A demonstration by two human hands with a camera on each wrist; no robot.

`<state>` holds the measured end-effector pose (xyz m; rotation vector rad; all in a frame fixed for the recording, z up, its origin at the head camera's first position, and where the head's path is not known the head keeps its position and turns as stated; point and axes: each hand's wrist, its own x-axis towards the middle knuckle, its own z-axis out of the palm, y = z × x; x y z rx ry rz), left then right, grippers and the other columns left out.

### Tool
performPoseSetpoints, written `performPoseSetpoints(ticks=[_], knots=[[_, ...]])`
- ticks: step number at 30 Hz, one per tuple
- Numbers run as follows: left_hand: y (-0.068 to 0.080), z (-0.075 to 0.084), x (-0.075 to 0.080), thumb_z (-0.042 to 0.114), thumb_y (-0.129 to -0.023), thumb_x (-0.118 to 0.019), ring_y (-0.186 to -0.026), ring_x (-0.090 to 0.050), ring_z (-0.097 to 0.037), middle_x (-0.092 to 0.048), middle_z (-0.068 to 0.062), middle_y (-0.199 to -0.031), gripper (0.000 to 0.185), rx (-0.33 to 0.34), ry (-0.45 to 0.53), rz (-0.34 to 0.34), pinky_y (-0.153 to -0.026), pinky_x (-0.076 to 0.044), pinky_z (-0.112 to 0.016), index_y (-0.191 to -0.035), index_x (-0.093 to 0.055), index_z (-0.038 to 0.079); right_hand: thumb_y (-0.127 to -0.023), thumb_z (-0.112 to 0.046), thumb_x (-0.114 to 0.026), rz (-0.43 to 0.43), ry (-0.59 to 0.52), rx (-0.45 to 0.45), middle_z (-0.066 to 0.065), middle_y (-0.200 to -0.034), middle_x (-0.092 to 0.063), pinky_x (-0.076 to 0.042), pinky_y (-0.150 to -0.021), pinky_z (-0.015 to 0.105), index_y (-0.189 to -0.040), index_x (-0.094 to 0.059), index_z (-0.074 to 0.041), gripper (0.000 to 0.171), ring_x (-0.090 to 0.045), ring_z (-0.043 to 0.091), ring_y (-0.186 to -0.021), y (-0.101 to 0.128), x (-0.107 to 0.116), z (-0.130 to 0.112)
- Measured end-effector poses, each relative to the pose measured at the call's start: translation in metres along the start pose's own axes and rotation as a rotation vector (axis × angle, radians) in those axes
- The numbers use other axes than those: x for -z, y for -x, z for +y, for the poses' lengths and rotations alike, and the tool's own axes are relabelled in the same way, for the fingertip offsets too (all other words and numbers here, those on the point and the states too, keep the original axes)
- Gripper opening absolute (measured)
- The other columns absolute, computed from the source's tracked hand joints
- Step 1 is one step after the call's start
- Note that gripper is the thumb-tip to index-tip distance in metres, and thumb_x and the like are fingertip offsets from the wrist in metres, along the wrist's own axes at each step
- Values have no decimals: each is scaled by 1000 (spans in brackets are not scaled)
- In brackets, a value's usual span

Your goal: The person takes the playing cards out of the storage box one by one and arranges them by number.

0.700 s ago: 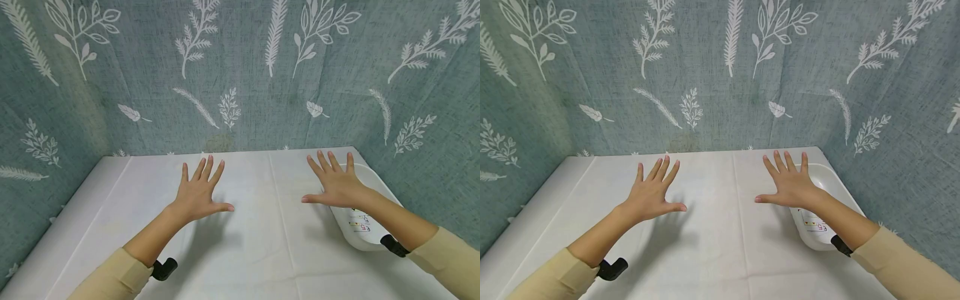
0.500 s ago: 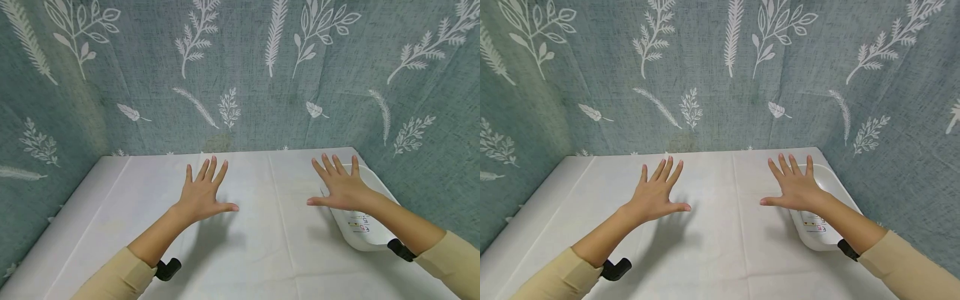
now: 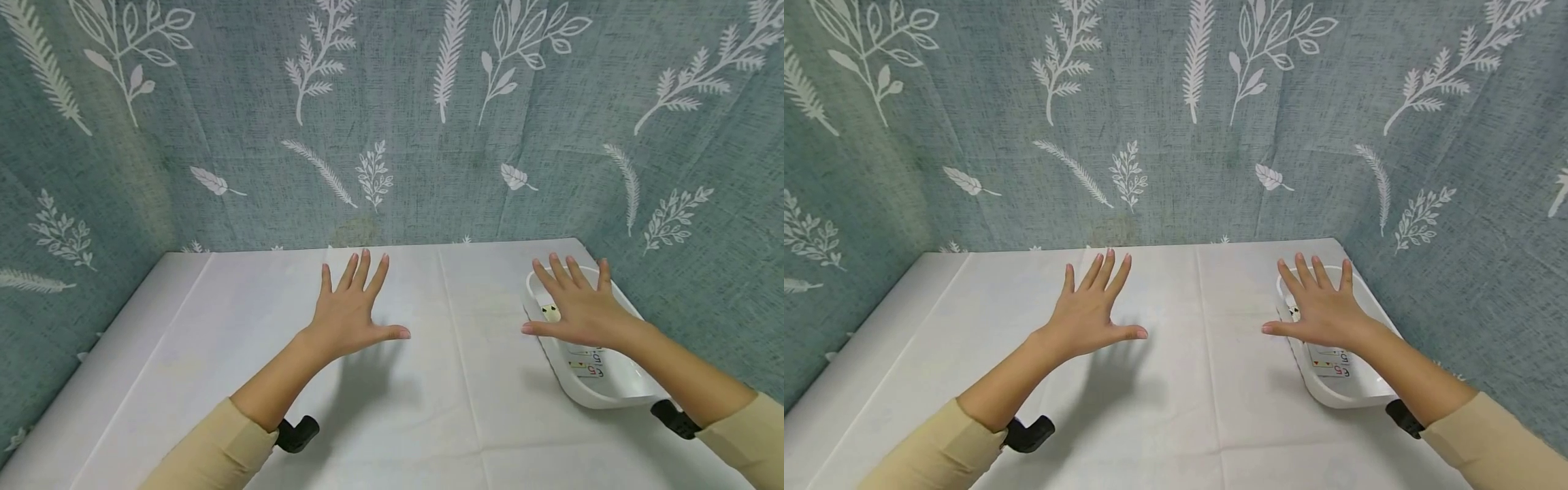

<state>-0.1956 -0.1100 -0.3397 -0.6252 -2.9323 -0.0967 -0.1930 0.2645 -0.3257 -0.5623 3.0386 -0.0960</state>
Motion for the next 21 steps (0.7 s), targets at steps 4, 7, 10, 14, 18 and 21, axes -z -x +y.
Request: performPoseSetpoints(ticks=[4,7,10,14,18,21], knots=[[-4,7,2,86,-70,-44,-146,-2,-30,-1,-15,-158,113,-1,15,-11,-108,4,-66,-152,3,24,-83,-69,-51,13,-14,4,26,-155,2,22,-97,69,-153,5,-14,105,-2,50,-139,2,-1,6],[-8,12,2,87,-70,-44,-146,-1,-30,-2,-14,-158,113,-7,16,-9,-108,4,-66,-152,3,24,-83,-68,-51,18,-10,6,26,-155,1,22,-97,69,-152,6,-15,104,-3,50,-139,5,-1,11],[-11,18,1,87,-69,-42,-146,0,-30,-1,-14,-158,113,-17,9,-7,-109,4,-65,-152,4,26,-84,-67,-52,18,-10,7,26,-155,0,22,-97,70,-153,6,-15,104,-2,50,-139,9,-2,14],[-16,28,0,88,-69,-42,-146,2,-29,1,-12,-158,114,-28,-1,-8,-109,4,-65,-152,5,27,-83,-66,-54,24,-24,3,26,-155,2,24,-96,69,-152,6,-14,106,-1,49,-140,13,-2,20],[-21,39,-3,87,-68,-45,-146,3,-28,-2,-13,-158,115,-38,8,10,-110,3,-64,-153,2,26,-81,-64,-59,40,-43,11,25,-155,2,25,-96,68,-152,6,-14,109,-1,48,-140,18,0,26],[-25,49,-4,87,-68,-45,-146,2,-29,-2,-13,-158,115,-52,22,21,-109,1,-65,-153,1,25,-80,-62,-62,43,-59,17,25,-155,3,25,-96,68,-153,5,-13,110,1,48,-140,22,2,30]])
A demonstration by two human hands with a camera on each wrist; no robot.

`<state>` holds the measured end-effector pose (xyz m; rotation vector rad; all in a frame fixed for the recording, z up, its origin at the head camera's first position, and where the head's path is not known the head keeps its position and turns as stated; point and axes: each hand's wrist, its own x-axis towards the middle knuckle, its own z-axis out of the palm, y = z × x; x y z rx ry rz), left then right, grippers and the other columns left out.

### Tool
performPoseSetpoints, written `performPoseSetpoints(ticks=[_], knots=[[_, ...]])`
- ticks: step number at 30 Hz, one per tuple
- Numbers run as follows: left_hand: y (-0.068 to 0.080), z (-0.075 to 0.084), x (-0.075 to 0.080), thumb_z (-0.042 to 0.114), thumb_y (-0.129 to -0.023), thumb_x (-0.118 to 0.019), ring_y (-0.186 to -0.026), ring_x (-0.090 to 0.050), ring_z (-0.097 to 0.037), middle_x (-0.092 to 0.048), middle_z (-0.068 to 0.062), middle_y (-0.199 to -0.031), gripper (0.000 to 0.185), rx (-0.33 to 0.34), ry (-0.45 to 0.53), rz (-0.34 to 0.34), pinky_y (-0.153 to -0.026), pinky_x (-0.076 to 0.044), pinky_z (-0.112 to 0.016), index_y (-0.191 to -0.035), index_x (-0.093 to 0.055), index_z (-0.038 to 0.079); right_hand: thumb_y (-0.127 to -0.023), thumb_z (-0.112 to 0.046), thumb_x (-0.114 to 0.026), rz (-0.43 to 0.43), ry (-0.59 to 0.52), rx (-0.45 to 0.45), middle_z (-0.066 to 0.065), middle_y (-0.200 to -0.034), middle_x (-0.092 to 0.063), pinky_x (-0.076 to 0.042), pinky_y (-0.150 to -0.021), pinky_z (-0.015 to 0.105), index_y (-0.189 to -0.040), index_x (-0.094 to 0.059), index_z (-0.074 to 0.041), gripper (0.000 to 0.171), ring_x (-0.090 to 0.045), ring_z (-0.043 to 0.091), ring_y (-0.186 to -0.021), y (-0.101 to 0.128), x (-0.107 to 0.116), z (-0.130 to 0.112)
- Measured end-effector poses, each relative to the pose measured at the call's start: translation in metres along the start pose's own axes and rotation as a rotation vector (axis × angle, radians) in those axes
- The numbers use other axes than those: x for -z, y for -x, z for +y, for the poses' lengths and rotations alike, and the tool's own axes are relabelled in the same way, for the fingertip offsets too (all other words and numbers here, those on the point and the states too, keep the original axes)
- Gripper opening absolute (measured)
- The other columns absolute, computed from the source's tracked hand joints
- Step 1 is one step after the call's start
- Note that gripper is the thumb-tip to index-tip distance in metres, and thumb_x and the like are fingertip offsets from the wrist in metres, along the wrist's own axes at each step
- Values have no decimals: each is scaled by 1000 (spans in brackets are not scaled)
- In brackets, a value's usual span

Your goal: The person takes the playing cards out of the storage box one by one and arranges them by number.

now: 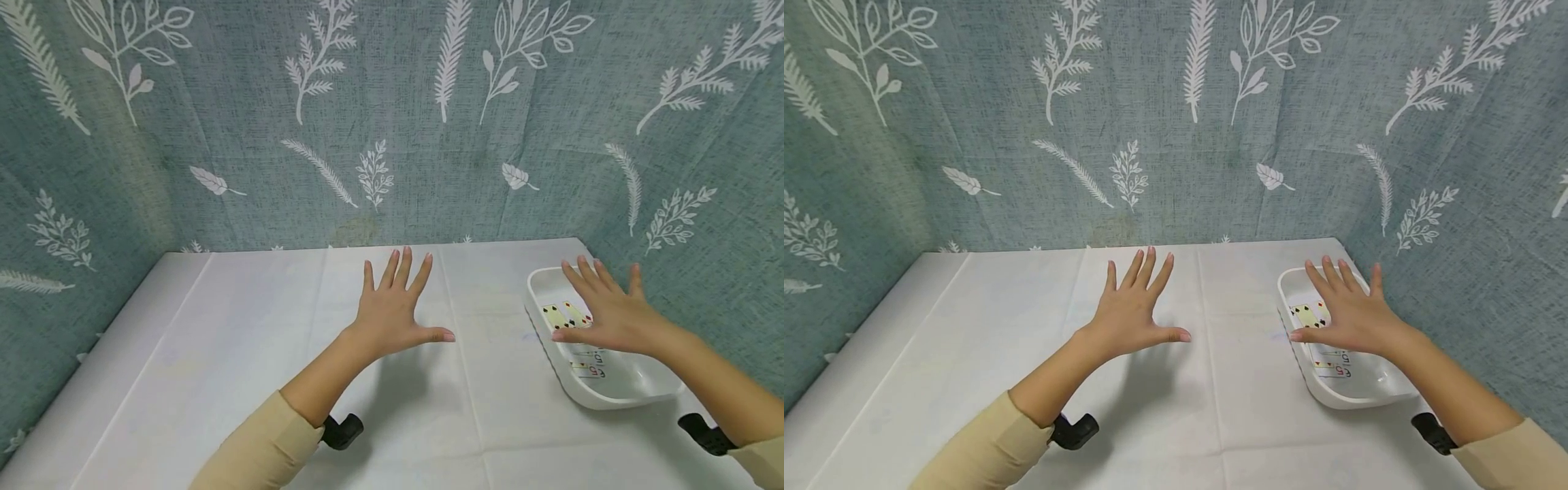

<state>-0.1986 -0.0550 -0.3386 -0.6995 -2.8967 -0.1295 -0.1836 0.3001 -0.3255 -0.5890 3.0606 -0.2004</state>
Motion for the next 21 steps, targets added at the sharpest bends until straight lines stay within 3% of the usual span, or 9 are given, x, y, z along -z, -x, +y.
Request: performPoseSetpoints(ticks=[8,21], knots=[[-7,23,-2,89,-67,-43,-146,5,-28,0,-12,-158,117,-53,-10,-6,-110,1,-65,-153,4,26,-77,-58,-67,16,-36,14,27,-155,3,26,-96,67,-152,4,-11,114,2,48,-140,11,-1,11],[-15,60,-6,89,-67,-44,-145,6,-26,3,-10,-158,116,-45,95,3,-109,2,-65,-150,10,29,-76,-51,-72,80,-64,-35,29,-154,1,26,-96,66,-152,4,-10,115,9,44,-141,30,-10,36]])
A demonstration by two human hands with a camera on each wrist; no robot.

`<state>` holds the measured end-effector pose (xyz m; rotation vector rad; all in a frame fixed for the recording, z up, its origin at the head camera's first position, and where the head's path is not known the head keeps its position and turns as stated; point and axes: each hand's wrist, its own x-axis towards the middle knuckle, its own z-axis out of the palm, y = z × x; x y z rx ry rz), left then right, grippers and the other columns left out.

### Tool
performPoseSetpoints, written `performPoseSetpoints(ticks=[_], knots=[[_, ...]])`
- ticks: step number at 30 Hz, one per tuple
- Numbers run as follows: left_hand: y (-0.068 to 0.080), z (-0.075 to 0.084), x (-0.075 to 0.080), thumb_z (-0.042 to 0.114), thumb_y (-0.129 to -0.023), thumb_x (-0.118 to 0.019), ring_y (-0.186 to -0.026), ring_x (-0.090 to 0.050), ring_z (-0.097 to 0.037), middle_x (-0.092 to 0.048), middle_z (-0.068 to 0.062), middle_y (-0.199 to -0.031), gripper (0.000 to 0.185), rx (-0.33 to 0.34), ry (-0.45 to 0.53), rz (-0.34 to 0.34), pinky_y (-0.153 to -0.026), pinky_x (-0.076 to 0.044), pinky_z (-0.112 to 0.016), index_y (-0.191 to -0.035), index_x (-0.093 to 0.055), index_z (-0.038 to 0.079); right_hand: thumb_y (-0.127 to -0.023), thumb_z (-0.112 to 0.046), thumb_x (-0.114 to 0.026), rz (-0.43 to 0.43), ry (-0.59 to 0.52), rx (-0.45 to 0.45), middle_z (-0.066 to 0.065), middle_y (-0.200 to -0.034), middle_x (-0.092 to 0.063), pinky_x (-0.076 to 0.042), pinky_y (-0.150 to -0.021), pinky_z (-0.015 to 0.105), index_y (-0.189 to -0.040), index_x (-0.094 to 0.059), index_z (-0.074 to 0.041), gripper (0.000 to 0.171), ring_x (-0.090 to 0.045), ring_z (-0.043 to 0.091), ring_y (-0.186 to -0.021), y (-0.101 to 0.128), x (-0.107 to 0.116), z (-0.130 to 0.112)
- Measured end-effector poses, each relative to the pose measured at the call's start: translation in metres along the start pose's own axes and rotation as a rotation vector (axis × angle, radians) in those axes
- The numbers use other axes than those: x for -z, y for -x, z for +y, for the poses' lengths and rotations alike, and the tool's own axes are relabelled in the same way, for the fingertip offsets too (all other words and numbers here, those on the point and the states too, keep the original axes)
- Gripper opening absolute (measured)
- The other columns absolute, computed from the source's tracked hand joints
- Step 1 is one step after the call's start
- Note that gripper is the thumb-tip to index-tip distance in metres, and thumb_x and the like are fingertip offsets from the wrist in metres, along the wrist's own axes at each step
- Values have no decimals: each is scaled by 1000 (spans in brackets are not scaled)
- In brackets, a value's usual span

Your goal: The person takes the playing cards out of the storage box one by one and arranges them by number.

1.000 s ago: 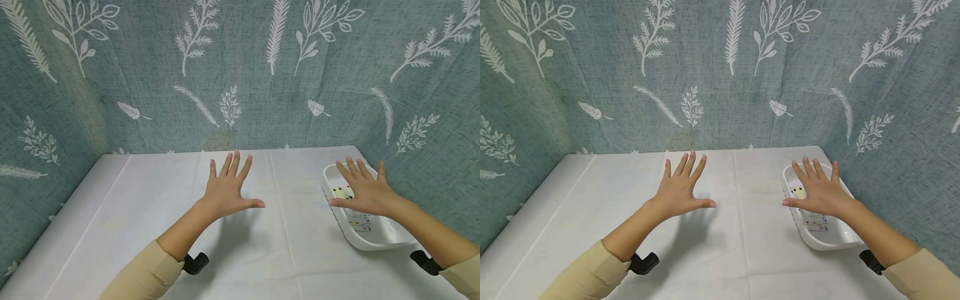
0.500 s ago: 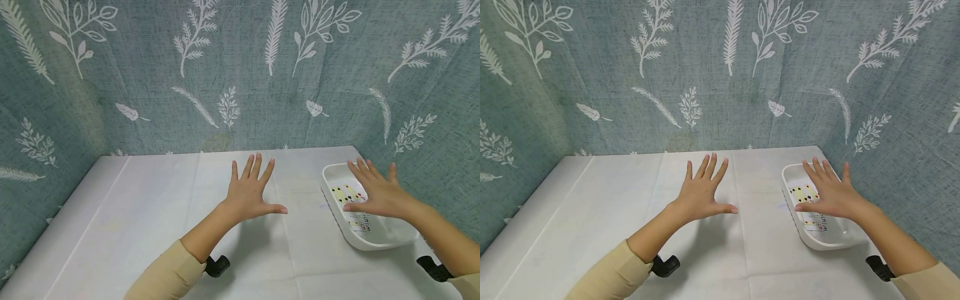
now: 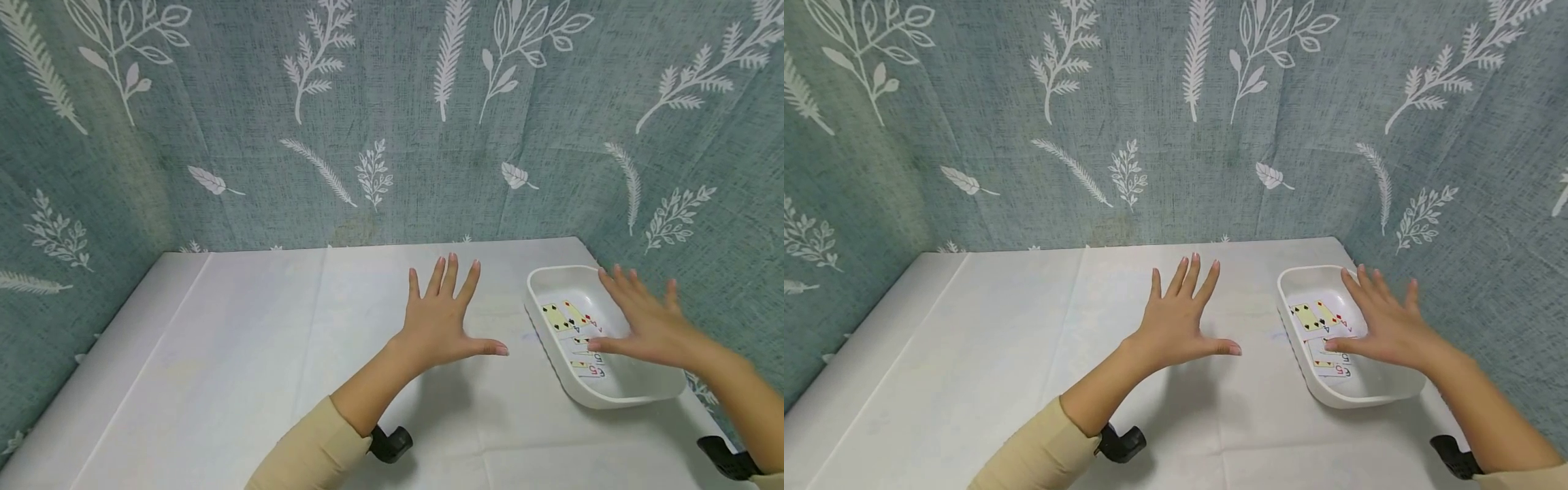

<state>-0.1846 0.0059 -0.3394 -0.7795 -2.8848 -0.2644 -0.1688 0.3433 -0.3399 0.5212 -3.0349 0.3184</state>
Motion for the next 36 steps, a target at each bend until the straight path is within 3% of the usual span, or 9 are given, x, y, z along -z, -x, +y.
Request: performPoseSetpoints(ticks=[9,15,27,33,36], knots=[[-6,28,-6,89,-67,-44,-145,9,-23,8,-7,-158,116,-17,60,-31,-111,4,-62,-147,18,32,-74,-46,-76,16,-38,25,28,-154,3,27,-96,66,-152,6,-14,117,12,43,-141,8,-1,10],[-10,43,-10,87,-66,-48,-145,7,-22,5,-7,-158,118,-25,95,-39,-112,2,-60,-150,13,31,-69,-37,-81,80,-100,70,32,-152,-2,25,-96,67,-153,0,-10,120,6,47,-140,16,-1,21],[-22,70,-28,86,-68,-47,-146,3,-21,1,-7,-159,117,-27,143,-58,-113,-1,-58,-149,15,30,-72,-35,-79,83,-139,15,31,-153,3,26,-94,68,-153,1,-11,116,7,50,-139,31,-5,36],[-19,84,-37,88,-67,-45,-146,0,-21,0,-8,-159,118,-55,107,-61,-113,-4,-58,-147,19,30,-75,-42,-77,83,-178,-13,34,-151,3,25,-93,70,-152,2,-7,115,7,54,-136,38,-12,41],[-18,92,-40,88,-68,-45,-146,-4,-21,-2,-7,-159,117,-62,106,-69,-114,-7,-57,-147,18,30,-76,-35,-77,60,-237,-22,36,-150,5,25,-92,70,-151,4,-6,115,7,58,-133,43,-14,44]])
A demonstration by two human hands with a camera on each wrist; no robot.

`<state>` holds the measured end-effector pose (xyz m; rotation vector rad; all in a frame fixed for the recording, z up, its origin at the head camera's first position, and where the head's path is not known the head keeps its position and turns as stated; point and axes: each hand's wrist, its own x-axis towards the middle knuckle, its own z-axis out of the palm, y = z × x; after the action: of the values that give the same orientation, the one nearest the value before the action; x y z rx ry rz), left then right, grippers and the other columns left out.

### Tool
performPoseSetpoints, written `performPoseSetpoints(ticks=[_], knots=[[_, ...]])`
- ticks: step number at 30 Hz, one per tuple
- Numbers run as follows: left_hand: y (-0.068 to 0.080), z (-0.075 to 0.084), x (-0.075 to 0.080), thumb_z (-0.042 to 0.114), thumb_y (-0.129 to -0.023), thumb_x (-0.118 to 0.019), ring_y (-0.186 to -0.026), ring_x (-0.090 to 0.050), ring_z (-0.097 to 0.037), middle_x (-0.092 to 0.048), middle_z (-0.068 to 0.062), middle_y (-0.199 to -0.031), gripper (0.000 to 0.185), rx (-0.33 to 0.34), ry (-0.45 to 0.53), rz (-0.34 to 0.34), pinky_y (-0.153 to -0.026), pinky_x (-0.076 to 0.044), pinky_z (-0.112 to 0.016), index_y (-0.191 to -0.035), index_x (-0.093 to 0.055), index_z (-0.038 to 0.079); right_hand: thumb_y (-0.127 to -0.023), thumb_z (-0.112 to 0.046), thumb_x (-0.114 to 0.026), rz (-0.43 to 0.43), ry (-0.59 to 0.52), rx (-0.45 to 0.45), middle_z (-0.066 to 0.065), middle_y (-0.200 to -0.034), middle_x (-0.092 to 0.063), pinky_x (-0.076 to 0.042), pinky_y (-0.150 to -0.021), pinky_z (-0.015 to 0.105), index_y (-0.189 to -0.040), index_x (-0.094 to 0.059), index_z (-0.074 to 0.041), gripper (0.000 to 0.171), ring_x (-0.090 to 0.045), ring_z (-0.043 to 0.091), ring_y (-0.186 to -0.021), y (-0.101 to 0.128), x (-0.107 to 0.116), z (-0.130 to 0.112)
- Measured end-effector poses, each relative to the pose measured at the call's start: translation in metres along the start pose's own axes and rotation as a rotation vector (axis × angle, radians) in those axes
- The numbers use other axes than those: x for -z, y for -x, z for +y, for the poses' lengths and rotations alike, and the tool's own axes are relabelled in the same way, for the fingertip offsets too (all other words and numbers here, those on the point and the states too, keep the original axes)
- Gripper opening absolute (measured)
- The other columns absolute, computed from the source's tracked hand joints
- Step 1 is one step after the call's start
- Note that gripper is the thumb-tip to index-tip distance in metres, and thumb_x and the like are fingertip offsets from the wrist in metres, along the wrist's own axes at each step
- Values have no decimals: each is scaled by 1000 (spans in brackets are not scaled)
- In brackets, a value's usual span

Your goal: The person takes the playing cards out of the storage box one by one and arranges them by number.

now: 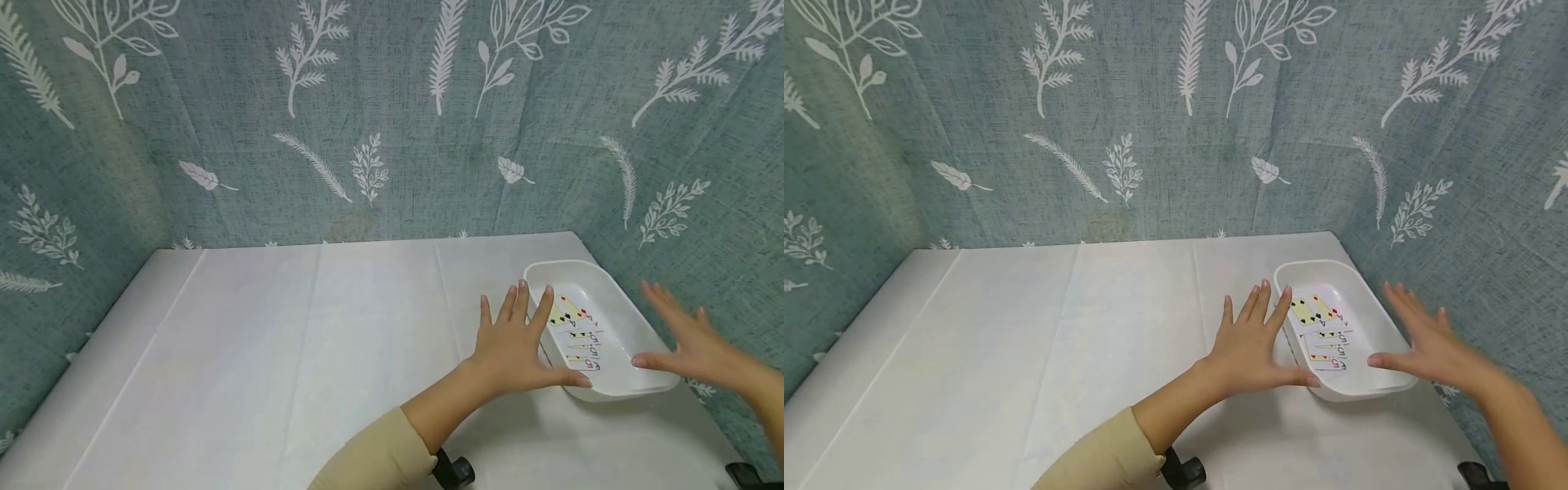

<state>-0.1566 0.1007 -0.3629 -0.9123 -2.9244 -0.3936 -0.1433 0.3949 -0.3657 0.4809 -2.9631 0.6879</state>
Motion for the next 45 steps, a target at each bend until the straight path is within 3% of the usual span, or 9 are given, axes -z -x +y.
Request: performPoseSetpoints(ticks=[7,11,14,21,26,29,32,36,45], knots=[[-3,16,-12,88,-68,-43,-146,-8,-19,-1,-5,-159,115,12,50,-35,-114,-13,-54,-148,18,31,-76,-22,-77,-55,-103,-20,36,-149,10,22,-91,72,-151,8,-9,115,6,65,-129,6,-1,9],[-5,21,-21,89,-67,-43,-146,-10,-18,-3,-4,-159,116,35,80,-31,-113,-16,-53,-148,18,32,-77,-19,-77,-89,-144,-47,38,-149,4,-9,-92,80,-151,9,-9,113,-5,68,-126,8,-1,13],[-6,22,-28,89,-67,-44,-145,-10,-16,-6,-3,-159,116,48,114,-22,-113,-19,-53,-148,16,31,-77,-19,-77,-109,-123,-84,41,-147,-5,-34,-78,76,-151,7,-5,113,-22,68,-120,10,-4,15],[-6,26,-40,86,-67,-49,-145,-13,-15,-12,-3,-158,117,78,185,2,-111,-25,-51,-151,9,29,-73,-16,-80,-112,-125,-85,42,-146,-8,-44,-70,68,-150,6,-1,116,-30,66,-115,14,-10,21],[-7,31,-44,84,-68,-50,-144,-16,-14,-17,-4,-157,114,112,253,-9,-110,-28,-49,-151,5,29,-73,-10,-80,-115,-151,-61,40,-147,-9,-51,-76,34,-150,3,-2,114,-36,52,-122,18,-12,30],[-8,35,-45,84,-68,-51,-143,-21,-15,-18,-4,-157,115,130,296,-4,-109,-30,-49,-151,7,29,-76,-3,-76,-138,-236,-35,33,-151,-4,-46,-73,16,-151,5,-6,111,-46,7,-120,20,-13,36],[-9,36,-47,82,-68,-54,-141,-25,-17,-18,-5,-157,117,139,343,1,-108,-30,-49,-151,9,29,-79,2,-73,-168,-324,-26,9,-154,-4,-47,-71,15,-152,7,-14,110,-34,-22,-104,20,-14,41],[-11,36,-51,79,-68,-59,-141,-26,-16,-18,-6,-157,118,152,406,4,-107,-32,-50,-152,5,27,-79,2,-72,-190,-356,-31,-14,-143,-12,-50,-68,20,-152,9,-14,110,-40,-19,-102,20,-14,44],[-12,31,-63,68,-65,-72,-132,-38,-21,-26,-5,-152,117,171,542,-3,-95,-45,-30,-153,-10,22,-82,4,-68,-226,-444,-57,-31,-131,-21,-52,-67,23,-151,9,-8,104,-52,-11,-98,19,-16,50]])
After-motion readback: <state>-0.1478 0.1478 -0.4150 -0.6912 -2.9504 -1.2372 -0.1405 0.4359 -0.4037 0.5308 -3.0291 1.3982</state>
